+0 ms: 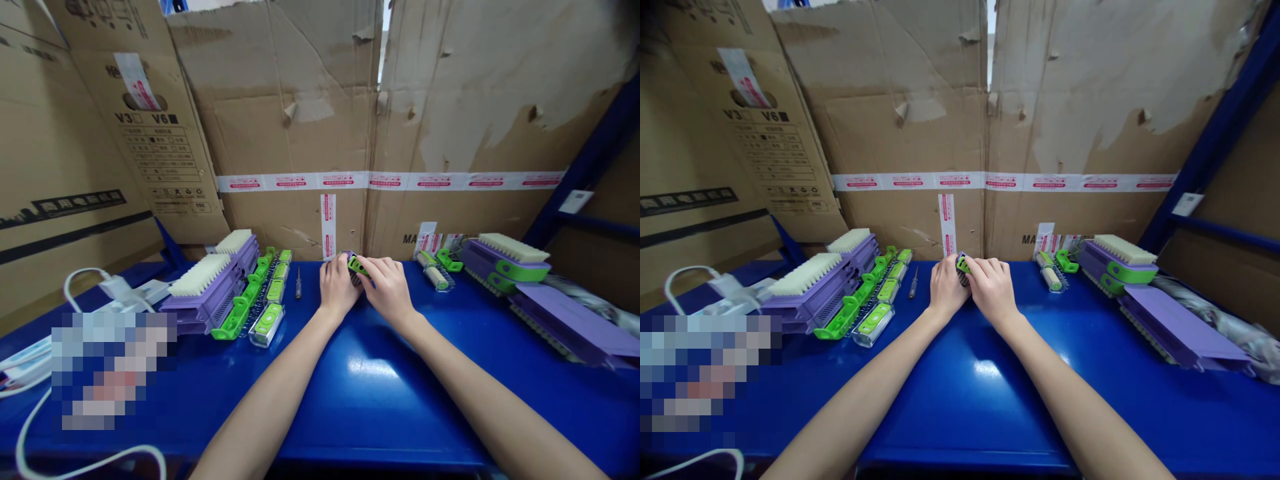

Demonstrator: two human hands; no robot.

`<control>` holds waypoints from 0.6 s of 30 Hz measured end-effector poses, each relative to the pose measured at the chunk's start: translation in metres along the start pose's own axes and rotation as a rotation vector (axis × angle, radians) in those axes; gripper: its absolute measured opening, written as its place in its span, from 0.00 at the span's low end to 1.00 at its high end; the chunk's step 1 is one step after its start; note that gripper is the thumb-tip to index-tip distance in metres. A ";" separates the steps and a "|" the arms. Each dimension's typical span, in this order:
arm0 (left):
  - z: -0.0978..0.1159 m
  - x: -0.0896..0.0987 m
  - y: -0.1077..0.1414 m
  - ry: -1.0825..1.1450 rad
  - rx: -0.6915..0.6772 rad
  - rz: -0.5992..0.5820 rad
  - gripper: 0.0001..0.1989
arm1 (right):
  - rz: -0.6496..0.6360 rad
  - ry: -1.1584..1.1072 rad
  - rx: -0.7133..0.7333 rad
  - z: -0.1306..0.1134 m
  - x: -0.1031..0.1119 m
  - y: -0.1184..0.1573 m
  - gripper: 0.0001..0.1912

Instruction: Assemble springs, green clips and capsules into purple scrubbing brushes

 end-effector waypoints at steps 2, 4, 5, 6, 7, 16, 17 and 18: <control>0.000 0.000 0.000 0.000 0.017 -0.002 0.19 | 0.001 0.005 -0.009 -0.001 0.000 0.000 0.12; 0.001 0.000 -0.001 -0.004 0.020 0.004 0.18 | 0.007 0.013 -0.026 -0.002 0.000 -0.001 0.11; 0.001 0.001 -0.001 -0.007 0.016 0.009 0.17 | 0.010 0.018 -0.033 -0.002 0.000 -0.001 0.10; 0.001 0.001 -0.001 -0.011 0.011 0.015 0.17 | 0.012 0.021 -0.039 -0.003 0.000 -0.001 0.10; 0.001 0.000 -0.001 -0.014 0.006 0.019 0.17 | 0.013 0.024 -0.044 -0.003 0.000 -0.001 0.10; -0.001 0.000 -0.001 -0.023 0.037 0.010 0.18 | -0.047 0.087 -0.048 -0.004 -0.003 0.001 0.10; -0.001 0.000 -0.001 -0.022 0.040 0.008 0.18 | -0.054 0.092 -0.048 -0.004 -0.003 0.002 0.10; -0.001 0.001 -0.001 -0.021 0.040 0.004 0.18 | -0.058 0.093 -0.049 -0.004 -0.004 0.002 0.10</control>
Point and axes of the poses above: each hand's wrist, its own y-axis away from the middle knuckle, its own x-axis out of the back of the hand, z = x × y, the point moved 2 cm from there along -y, towards the middle knuckle, and after that the axes turned 8 degrees about x, right-handed, at the moved point
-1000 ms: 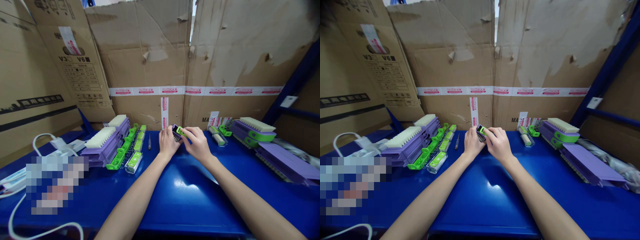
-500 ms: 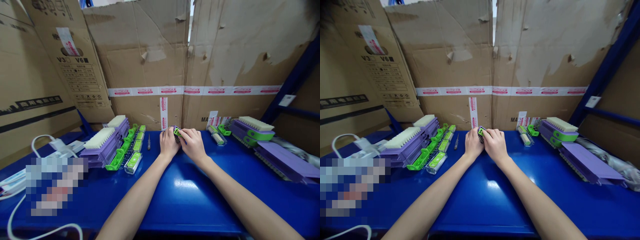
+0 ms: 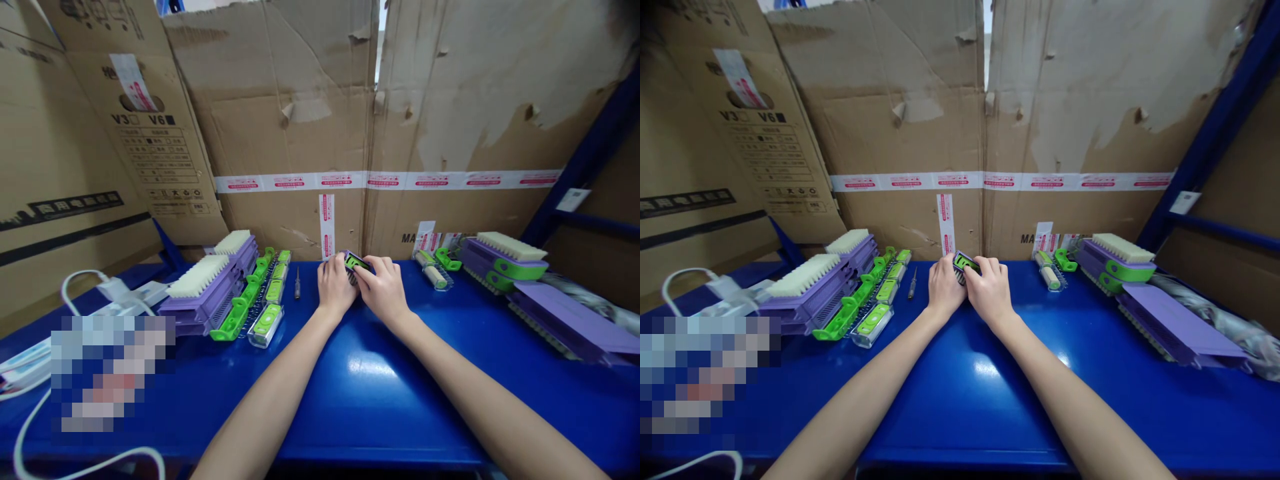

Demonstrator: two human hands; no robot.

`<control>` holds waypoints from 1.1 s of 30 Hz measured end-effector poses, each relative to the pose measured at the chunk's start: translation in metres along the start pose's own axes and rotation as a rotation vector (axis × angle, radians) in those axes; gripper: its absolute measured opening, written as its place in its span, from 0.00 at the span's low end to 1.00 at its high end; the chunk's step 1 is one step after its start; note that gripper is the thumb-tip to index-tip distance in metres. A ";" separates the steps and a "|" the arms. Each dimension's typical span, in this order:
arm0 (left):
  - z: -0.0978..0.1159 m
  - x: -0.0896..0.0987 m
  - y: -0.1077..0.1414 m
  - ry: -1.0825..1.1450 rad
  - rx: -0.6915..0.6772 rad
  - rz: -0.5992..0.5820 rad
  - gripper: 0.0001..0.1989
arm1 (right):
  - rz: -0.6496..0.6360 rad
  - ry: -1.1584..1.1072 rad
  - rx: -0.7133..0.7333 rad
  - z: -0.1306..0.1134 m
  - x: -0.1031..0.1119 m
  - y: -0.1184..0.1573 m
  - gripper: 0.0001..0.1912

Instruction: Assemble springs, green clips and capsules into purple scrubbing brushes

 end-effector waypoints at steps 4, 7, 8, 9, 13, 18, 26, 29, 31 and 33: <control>0.000 0.001 0.000 0.017 0.004 -0.021 0.19 | 0.021 -0.023 -0.011 0.001 0.000 0.001 0.11; -0.002 0.002 -0.003 0.052 0.068 -0.032 0.24 | 0.050 -0.035 -0.028 0.006 0.000 0.002 0.12; -0.003 0.002 -0.004 0.067 0.102 -0.034 0.27 | 0.056 -0.035 -0.036 0.009 0.001 0.003 0.13; -0.005 0.003 -0.005 0.084 0.138 -0.035 0.30 | 0.061 -0.032 -0.046 0.012 0.001 0.003 0.13; -0.014 0.006 -0.010 0.129 0.281 -0.034 0.39 | 0.060 -0.002 -0.109 0.029 0.000 0.005 0.14; -0.022 0.007 -0.012 0.152 0.390 -0.035 0.40 | -0.014 0.116 -0.263 0.059 -0.002 0.009 0.17; -0.019 0.008 -0.011 0.155 0.367 -0.064 0.39 | -0.325 0.376 -0.717 0.105 0.000 0.036 0.20; -0.019 0.008 -0.012 0.151 0.370 -0.065 0.39 | -0.467 0.374 -0.772 0.111 -0.002 0.043 0.20; -0.019 0.008 -0.012 0.152 0.372 -0.063 0.39 | -0.518 0.354 -0.761 0.108 -0.003 0.041 0.21; -0.019 0.008 -0.012 0.155 0.369 -0.063 0.39 | -0.538 0.316 -0.734 0.100 -0.004 0.036 0.22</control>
Point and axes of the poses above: each hand's wrist, its own y-axis away from the middle knuckle, its own x-axis out of the back of the hand, z = x × y, the point moved 2 cm from there along -y, towards the middle knuckle, and after that the axes turned 8 degrees about x, right-handed, at the moved point
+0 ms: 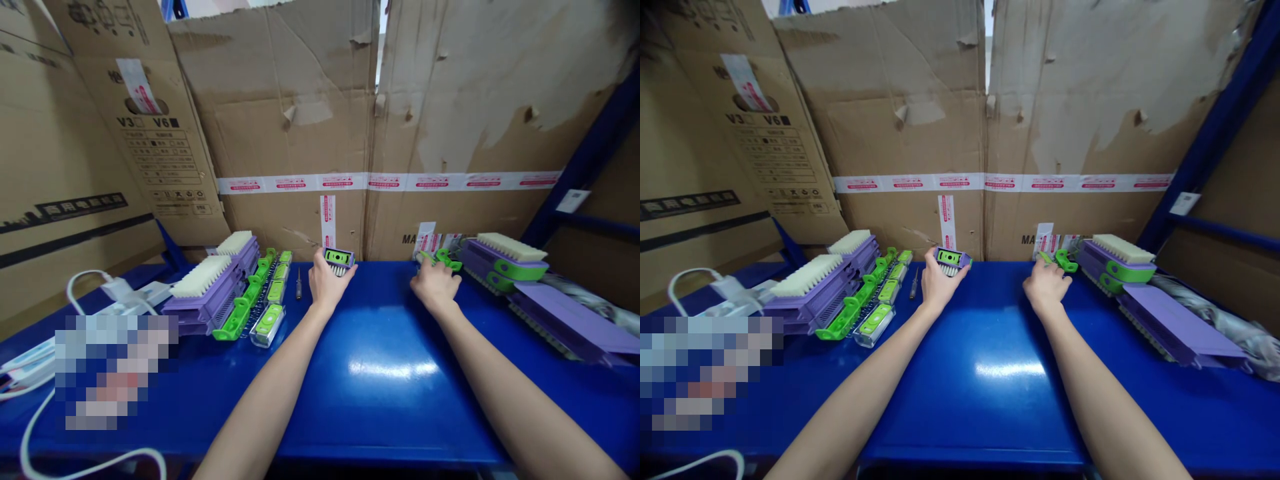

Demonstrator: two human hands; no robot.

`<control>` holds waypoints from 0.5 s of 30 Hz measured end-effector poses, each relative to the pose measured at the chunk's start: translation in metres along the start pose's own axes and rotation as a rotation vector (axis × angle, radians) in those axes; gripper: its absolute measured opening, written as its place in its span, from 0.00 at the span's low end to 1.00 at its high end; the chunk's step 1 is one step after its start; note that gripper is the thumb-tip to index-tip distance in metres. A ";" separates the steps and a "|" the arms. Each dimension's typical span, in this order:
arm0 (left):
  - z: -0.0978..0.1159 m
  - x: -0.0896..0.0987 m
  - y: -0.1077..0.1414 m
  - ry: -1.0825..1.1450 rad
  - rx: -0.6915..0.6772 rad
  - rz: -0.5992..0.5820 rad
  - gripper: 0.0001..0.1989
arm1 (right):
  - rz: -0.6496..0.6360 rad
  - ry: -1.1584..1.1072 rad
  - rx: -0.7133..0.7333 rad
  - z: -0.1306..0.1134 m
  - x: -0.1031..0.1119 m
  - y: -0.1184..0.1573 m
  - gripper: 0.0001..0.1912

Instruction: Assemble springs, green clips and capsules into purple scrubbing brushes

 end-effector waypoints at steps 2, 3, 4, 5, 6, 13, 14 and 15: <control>0.000 0.000 0.000 0.001 -0.006 0.002 0.39 | -0.012 -0.031 0.041 -0.010 0.002 0.004 0.25; 0.000 -0.001 0.001 0.001 -0.010 0.003 0.39 | -0.012 -0.050 0.064 -0.016 0.002 0.005 0.25; 0.000 -0.001 0.001 0.001 -0.013 0.005 0.39 | -0.009 -0.079 0.087 -0.020 0.002 0.007 0.25; 0.000 -0.001 0.001 0.001 -0.016 0.007 0.39 | -0.009 -0.132 0.105 -0.024 0.001 0.008 0.25; 0.000 -0.001 0.001 0.001 -0.019 0.008 0.39 | -0.018 -0.219 0.115 -0.027 0.000 0.008 0.25; 0.000 -0.002 0.001 0.001 -0.021 0.012 0.40 | -0.353 -1.525 -0.265 -0.035 -0.003 0.000 0.20; 0.000 -0.001 0.001 -0.001 -0.020 0.011 0.40 | -0.369 -1.657 -0.319 -0.035 -0.001 0.000 0.17; 0.000 -0.001 0.001 -0.002 -0.019 0.010 0.39 | -0.377 -1.765 -0.358 -0.035 0.002 0.000 0.13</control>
Point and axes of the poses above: each hand's wrist, its own y-axis away from the middle knuckle, its own x-axis out of the back of the hand, z = x × y, the point moved 2 cm from there along -y, towards the middle knuckle, and after that the axes turned 8 degrees about x, right-handed, at the moved point
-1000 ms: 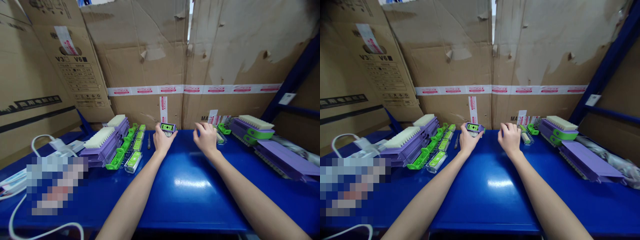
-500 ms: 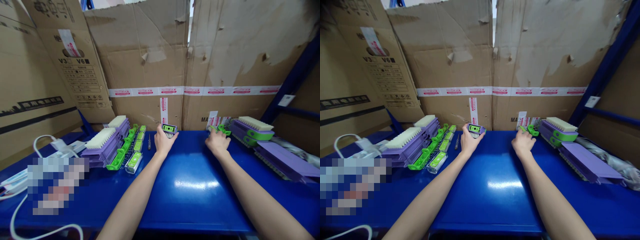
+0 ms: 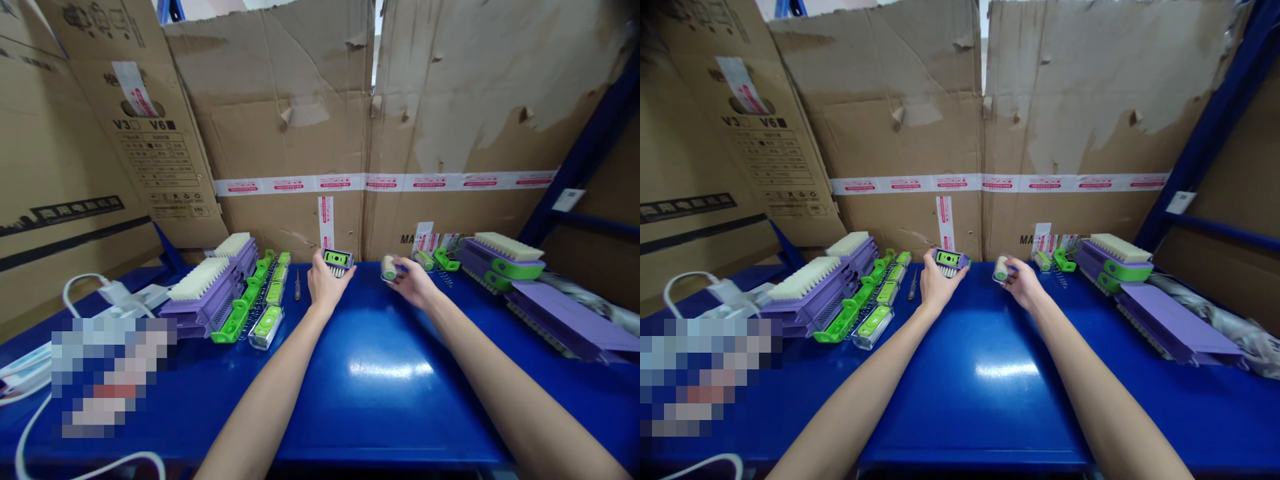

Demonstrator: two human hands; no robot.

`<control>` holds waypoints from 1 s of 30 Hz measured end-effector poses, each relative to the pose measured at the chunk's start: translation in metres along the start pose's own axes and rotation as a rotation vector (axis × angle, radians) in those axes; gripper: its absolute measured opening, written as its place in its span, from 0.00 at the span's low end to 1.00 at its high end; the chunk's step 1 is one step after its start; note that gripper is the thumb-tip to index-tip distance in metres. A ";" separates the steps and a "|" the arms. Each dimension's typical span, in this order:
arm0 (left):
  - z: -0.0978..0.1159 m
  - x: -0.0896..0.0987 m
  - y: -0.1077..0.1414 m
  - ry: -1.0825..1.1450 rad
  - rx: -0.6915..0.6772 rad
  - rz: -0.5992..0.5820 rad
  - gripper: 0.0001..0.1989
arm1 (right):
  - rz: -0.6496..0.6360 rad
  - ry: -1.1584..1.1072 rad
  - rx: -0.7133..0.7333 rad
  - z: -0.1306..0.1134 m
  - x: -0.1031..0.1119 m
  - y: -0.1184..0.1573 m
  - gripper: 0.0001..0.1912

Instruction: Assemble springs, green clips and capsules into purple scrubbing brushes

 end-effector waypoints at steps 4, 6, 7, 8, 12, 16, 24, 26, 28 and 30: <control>0.000 0.000 0.000 0.003 0.001 -0.005 0.39 | -0.019 -0.249 -0.072 -0.007 -0.002 0.004 0.04; -0.001 0.000 0.000 0.005 0.001 -0.006 0.39 | -0.025 -0.245 -0.097 -0.008 -0.002 0.004 0.02; -0.001 -0.001 0.000 0.005 0.000 -0.006 0.39 | -0.024 -0.200 -0.106 -0.007 -0.002 0.004 0.04; -0.001 -0.001 0.000 0.006 0.001 -0.006 0.39 | -0.008 -0.121 -0.104 -0.006 -0.001 0.004 0.06; -0.001 -0.001 0.000 0.005 -0.003 -0.006 0.39 | 0.163 0.596 0.187 -0.005 0.006 0.005 0.16; 0.001 0.000 0.000 -0.010 -0.021 -0.012 0.39 | 0.205 1.386 0.494 -0.007 0.004 0.010 0.25; 0.002 -0.002 0.003 -0.040 -0.161 -0.024 0.39 | 0.285 1.568 0.434 -0.011 0.011 0.011 0.24; 0.002 -0.003 0.004 -0.040 -0.208 -0.028 0.39 | 0.335 1.486 0.482 -0.013 0.012 0.010 0.23; 0.003 -0.004 0.005 -0.038 -0.262 -0.032 0.38 | 0.344 1.376 0.555 -0.014 0.010 0.008 0.23; 0.003 -0.005 0.006 -0.040 -0.307 -0.036 0.38 | 0.309 1.259 0.665 -0.015 0.005 0.009 0.21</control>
Point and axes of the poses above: each hand's wrist, its own y-axis away from the middle knuckle, its own x-axis out of the back of the hand, z = x × y, the point moved 2 cm from there along -y, towards the middle knuckle, and after that the axes turned 8 degrees about x, right-handed, at the moved point
